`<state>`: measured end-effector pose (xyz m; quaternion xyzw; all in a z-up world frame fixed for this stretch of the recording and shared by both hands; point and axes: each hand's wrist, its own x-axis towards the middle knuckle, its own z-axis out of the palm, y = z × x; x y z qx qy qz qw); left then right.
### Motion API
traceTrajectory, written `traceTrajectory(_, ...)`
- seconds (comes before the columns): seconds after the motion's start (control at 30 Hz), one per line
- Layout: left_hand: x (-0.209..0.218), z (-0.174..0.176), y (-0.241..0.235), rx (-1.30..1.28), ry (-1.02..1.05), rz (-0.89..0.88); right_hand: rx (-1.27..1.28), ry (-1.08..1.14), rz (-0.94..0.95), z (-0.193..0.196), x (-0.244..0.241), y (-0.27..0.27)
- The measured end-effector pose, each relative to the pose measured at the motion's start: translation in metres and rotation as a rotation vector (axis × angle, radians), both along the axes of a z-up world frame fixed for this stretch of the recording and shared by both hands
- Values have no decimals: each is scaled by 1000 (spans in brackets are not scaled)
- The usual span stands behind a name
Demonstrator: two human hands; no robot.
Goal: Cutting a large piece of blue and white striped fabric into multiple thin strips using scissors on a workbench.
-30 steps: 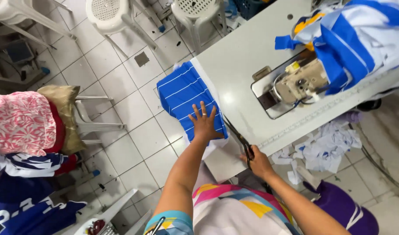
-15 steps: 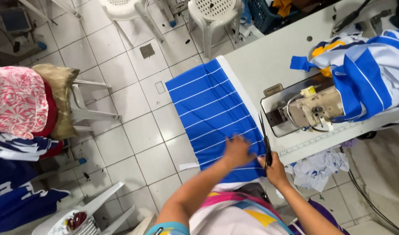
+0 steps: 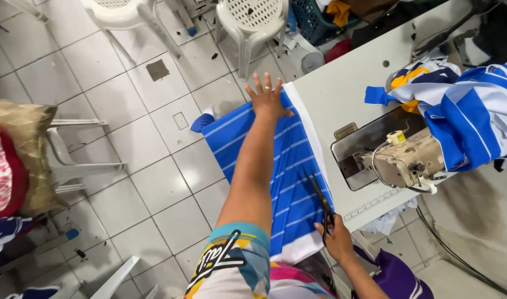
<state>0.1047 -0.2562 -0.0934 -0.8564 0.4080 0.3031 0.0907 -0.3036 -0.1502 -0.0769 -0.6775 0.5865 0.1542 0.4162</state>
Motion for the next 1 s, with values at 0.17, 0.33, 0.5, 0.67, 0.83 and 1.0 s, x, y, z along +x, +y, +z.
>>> traceTrajectory(0.17,-11,-1,44,-394,-258,49,-3,-23,-20,5,16,-6)
traceTrajectory(0.33,-116,4,166,-626,-176,-6,-14,22,-99,15,30,-21)
traceTrajectory(0.5,-205,-15,259,-531,79,-86,31,17,-130,52,23,-39)
traceTrajectory(0.67,-197,-27,246,-458,-35,-73,131,9,134,28,-57,-57)
traceTrajectory(0.83,-237,3,224,-248,31,13,342,-17,300,8,-162,-70)
traceTrajectory(1.0,-294,-6,224,-242,-30,40,797,-95,3,8,-217,-72)
